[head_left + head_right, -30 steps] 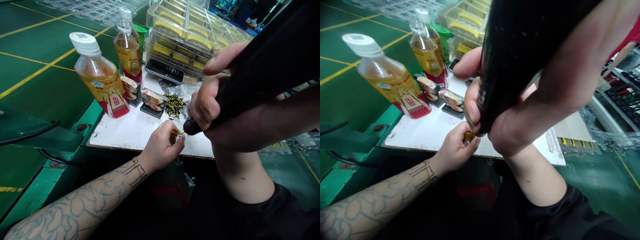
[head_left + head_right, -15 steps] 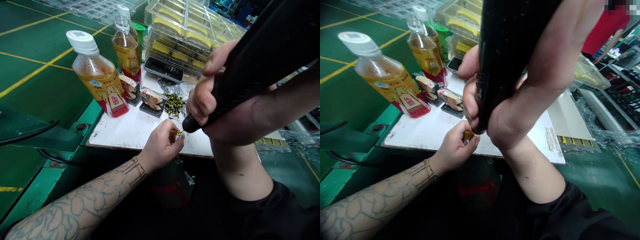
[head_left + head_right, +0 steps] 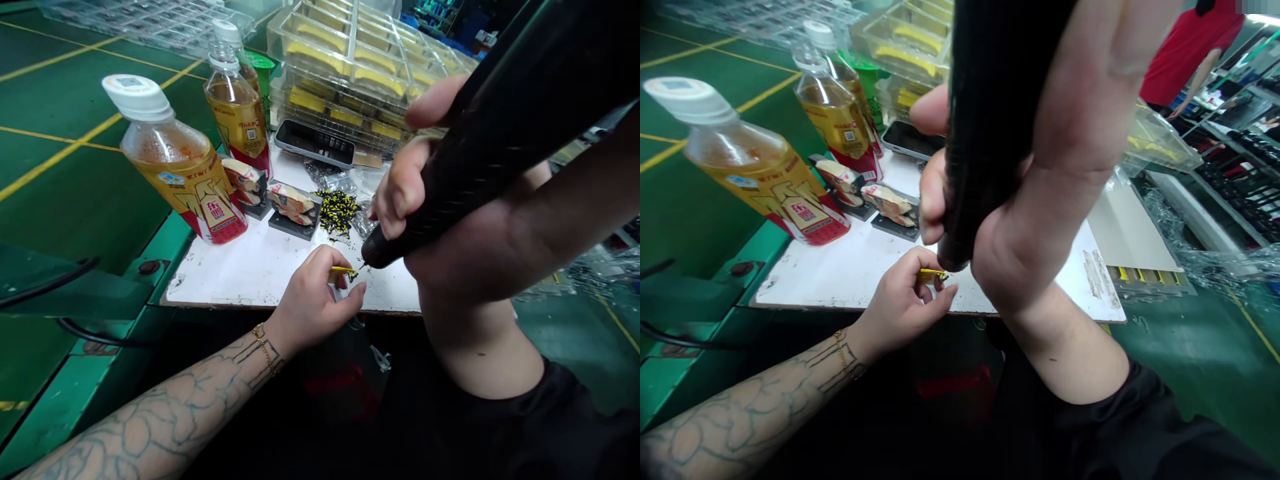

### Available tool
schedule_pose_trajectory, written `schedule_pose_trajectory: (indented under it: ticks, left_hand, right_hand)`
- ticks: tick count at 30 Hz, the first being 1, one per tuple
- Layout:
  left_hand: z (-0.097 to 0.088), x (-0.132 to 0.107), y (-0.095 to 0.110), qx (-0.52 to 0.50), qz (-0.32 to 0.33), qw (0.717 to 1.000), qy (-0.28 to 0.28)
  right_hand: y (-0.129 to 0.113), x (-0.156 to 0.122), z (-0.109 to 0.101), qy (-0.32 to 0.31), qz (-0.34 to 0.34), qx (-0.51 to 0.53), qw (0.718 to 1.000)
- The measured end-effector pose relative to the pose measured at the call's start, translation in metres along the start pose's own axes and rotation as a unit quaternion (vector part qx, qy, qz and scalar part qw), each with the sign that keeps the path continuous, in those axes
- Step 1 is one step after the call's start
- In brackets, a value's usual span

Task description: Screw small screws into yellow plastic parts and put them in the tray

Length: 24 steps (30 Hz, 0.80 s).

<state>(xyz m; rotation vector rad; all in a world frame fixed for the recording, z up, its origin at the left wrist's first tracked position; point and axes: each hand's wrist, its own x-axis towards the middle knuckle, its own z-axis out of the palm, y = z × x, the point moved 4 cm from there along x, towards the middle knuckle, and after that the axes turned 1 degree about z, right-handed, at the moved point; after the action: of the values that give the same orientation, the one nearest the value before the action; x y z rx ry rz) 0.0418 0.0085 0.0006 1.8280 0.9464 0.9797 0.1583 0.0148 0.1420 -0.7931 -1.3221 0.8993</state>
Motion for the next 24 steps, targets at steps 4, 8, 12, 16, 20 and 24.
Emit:
schedule_pose_trajectory:
  ticks: [4,8,12,16,20,24]
  left_hand:
    - [0.001,-0.002,-0.003,-0.029,-0.009,1.0,0.008]
    - [0.002,-0.003,-0.007,-0.106,-0.005,0.994,0.013]
    - [-0.004,-0.001,-0.005,-0.109,-0.015,0.993,0.032]
    - [-0.014,0.002,-0.001,-0.067,-0.002,0.995,0.07]
    - [-0.014,0.001,-0.003,-0.086,-0.021,0.994,0.06]
    - [-0.011,0.0,-0.004,-0.107,-0.018,0.994,0.027]
  right_hand:
    - [-0.004,0.003,-0.007,0.07,-0.022,-0.093,0.993]
    - [0.016,-0.005,-0.028,0.067,-0.038,-0.147,0.986]
    - [0.053,-0.037,-0.055,0.084,0.021,-0.15,0.985]
    - [0.081,-0.064,-0.049,-0.074,0.114,-0.181,0.974]
    - [0.085,-0.063,-0.045,-0.123,0.104,-0.209,0.965]
    - [0.08,-0.055,-0.049,-0.174,0.051,-0.244,0.953]
